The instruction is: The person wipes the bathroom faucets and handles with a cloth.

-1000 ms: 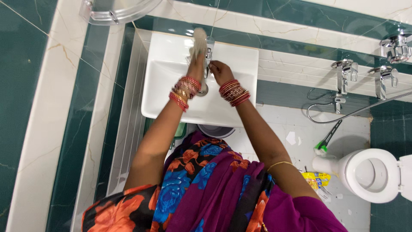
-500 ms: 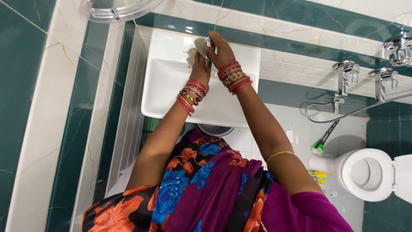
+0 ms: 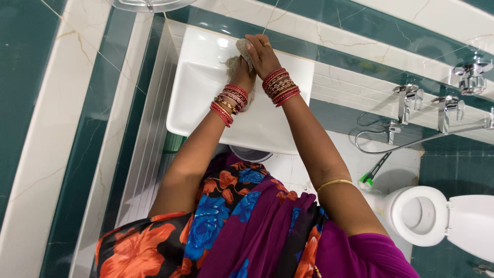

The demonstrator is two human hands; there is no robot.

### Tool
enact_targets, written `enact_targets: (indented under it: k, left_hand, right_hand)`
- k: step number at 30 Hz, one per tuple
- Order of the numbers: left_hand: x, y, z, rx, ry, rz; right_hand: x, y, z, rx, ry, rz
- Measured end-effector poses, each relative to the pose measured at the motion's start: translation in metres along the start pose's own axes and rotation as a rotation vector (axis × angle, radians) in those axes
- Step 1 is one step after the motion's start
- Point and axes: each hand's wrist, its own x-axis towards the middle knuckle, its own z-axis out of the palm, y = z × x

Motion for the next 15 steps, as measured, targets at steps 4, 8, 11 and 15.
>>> enact_targets:
  k: [4,8,11,15]
  left_hand:
    - [-0.010,-0.025,0.016,0.242,0.079,0.170]
    - [-0.037,-0.017,0.014,0.195,0.053,-0.018]
    - [-0.027,0.005,0.008,0.032,0.015,-0.185]
    - [-0.002,0.016,-0.003,-0.194,0.036,-0.092]
  right_hand:
    - [0.000,0.000,0.000,-0.010,0.007,-0.018]
    - [-0.001,-0.005,-0.001,0.003,-0.017,0.030]
    - [-0.003,-0.007,-0.003,0.011,-0.031,0.028]
    - [-0.003,-0.005,-0.005,-0.009,-0.029,0.008]
